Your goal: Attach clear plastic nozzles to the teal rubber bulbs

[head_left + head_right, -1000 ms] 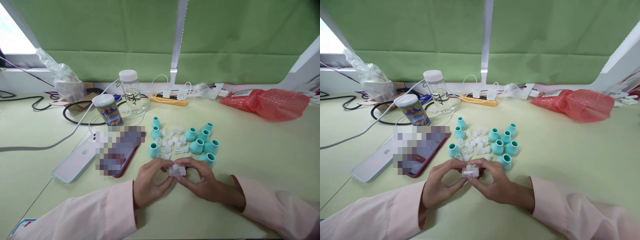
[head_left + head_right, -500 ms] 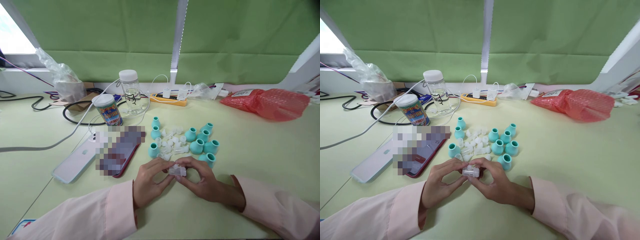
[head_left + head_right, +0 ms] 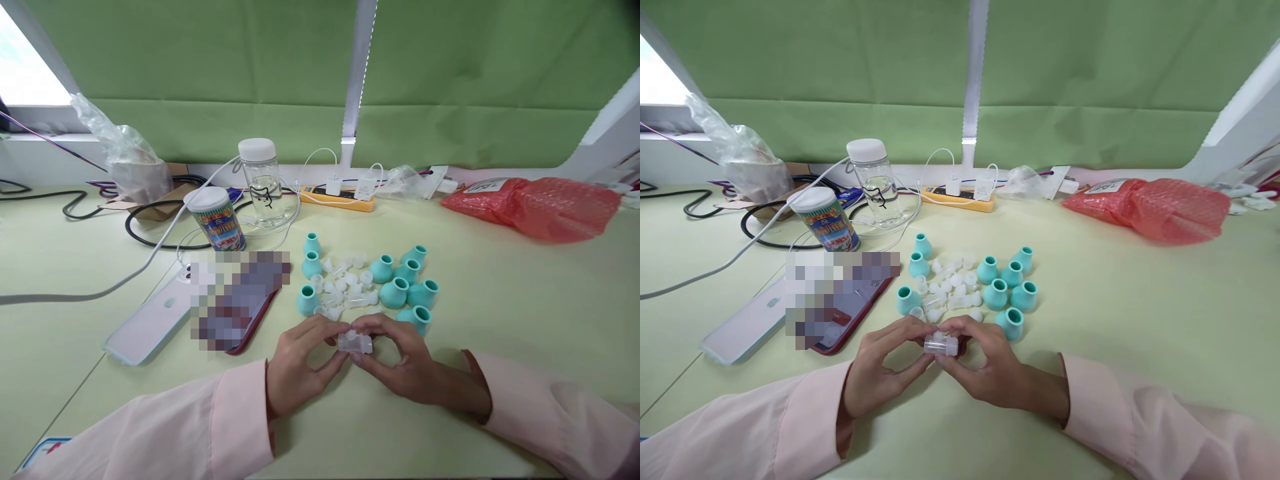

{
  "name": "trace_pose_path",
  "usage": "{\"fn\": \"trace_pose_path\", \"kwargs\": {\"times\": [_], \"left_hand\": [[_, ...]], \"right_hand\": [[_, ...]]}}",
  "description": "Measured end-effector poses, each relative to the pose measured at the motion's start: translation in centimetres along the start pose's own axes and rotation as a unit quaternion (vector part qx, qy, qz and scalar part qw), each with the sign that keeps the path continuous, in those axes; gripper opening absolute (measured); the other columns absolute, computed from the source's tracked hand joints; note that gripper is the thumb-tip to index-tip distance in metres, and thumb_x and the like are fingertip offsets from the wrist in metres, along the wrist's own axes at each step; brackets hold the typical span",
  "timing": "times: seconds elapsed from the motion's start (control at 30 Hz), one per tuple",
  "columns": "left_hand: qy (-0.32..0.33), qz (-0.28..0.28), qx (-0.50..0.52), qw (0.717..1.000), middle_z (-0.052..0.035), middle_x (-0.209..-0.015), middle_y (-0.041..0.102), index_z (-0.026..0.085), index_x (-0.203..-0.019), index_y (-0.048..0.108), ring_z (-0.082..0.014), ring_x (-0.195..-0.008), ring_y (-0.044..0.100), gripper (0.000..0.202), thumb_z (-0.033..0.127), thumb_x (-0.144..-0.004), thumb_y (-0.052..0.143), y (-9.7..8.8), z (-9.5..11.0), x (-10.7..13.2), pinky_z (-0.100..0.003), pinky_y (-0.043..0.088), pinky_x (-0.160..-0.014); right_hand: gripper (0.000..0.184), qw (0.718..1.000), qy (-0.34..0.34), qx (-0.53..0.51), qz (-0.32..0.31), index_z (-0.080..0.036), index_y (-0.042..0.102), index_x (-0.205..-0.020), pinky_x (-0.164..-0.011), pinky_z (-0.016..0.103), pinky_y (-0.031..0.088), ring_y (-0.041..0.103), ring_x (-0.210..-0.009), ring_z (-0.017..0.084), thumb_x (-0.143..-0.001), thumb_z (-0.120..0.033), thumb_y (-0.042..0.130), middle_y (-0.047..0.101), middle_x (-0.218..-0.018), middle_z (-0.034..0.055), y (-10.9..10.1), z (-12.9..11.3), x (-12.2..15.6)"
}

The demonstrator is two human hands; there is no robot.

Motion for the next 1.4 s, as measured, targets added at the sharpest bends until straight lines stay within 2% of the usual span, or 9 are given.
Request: {"fn": "trace_pose_path", "kwargs": {"times": [0.5, 0.7, 0.8, 0.97, 1.2, 1.4], "left_hand": [[0.009, -0.013, -0.001, 1.0, -0.0061, -0.072, 0.06, 0.013, -0.09, 0.056, -0.014, -0.067, 0.056, 0.018, 0.011, -0.072, 0.055, -0.02, 0.01, 0.1, -0.025, 0.048, -0.061], [-0.02, 0.021, -0.017, 0.999, -0.003, -0.074, 0.06, 0.015, -0.086, 0.052, -0.0115, -0.066, 0.058, 0.017, 0.012, -0.07, 0.058, 0.02, 0.06, 0.28, -0.021, 0.049, -0.061], [-0.019, 0.018, -0.02, 0.999, -0.0025, -0.073, 0.06, 0.016, -0.085, 0.053, -0.0113, -0.066, 0.058, 0.015, 0.013, -0.071, 0.057, 0.02, 0.08, 0.25, -0.021, 0.049, -0.061], [0.008, 0.014, -0.015, 1.0, -0.0052, -0.075, 0.062, 0.014, -0.094, 0.056, -0.0133, -0.068, 0.057, 0.023, 0.012, -0.071, 0.058, 0.04, -0.02, 0.07, -0.024, 0.049, -0.063], [0.038, 0.014, 0.015, 0.999, -0.0068, -0.076, 0.062, 0.014, -0.093, 0.057, -0.0145, -0.071, 0.056, 0.024, 0.008, -0.07, 0.059, -0.03, 0.13, -0.13, -0.026, 0.048, -0.063], [0.059, 0.019, 0.02, 0.998, -0.007, -0.079, 0.061, 0.015, -0.093, 0.055, -0.0152, -0.074, 0.055, 0.025, 0.005, -0.071, 0.056, -0.15, 0.48, -0.12, -0.027, 0.048, -0.065]], "right_hand": [[0.028, 0.999, -0.036, 0.018, 0.007, -0.021, 0.047, -0.096, -0.06, 0.021, 0.049, 0.06, -0.069, 0.013, -0.07, -0.02, 0.059, 0.063, -0.079, 0.0007, -0.03, 0.17, 0.2], [0.026, 0.999, -0.035, 0.034, 0.016, -0.023, 0.046, -0.097, -0.058, 0.022, 0.05, 0.061, -0.071, 0.014, -0.073, -0.02, 0.055, 0.063, -0.081, 0.001, -0.03, -0.16, 0.14], [0.025, 0.999, -0.033, 0.032, 0.014, -0.023, 0.046, -0.097, -0.059, 0.022, 0.05, 0.062, -0.071, 0.014, -0.073, -0.02, 0.055, 0.063, -0.08, 0.0006, 0.01, -0.1, 0.13], [0.026, 0.999, -0.034, 0.014, 0.002, -0.022, 0.046, -0.099, -0.063, 0.023, 0.051, 0.061, -0.074, 0.014, -0.074, -0.021, 0.054, 0.063, -0.083, 0.0013, -0.03, 0.06, 0.09], [0.031, 0.999, 0.017, -0.009, -0.038, -0.022, 0.038, -0.104, -0.066, 0.023, 0.052, 0.061, -0.08, 0.015, -0.077, -0.019, 0.052, 0.062, -0.085, 0.0031, -0.03, -0.12, 0.46], [0.018, 0.999, 0.013, 0.014, -0.039, -0.02, 0.045, -0.092, -0.055, 0.022, 0.05, 0.06, -0.065, 0.013, -0.076, -0.022, 0.052, 0.062, -0.071, 0.0009, -0.27, -0.43, 0.21]]}}
Point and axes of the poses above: each hand's wrist, its own x-axis away from the middle knuckle, its own y-axis out of the palm, z = x × y, the point moved 1 cm from there along -x, towards the middle knuckle
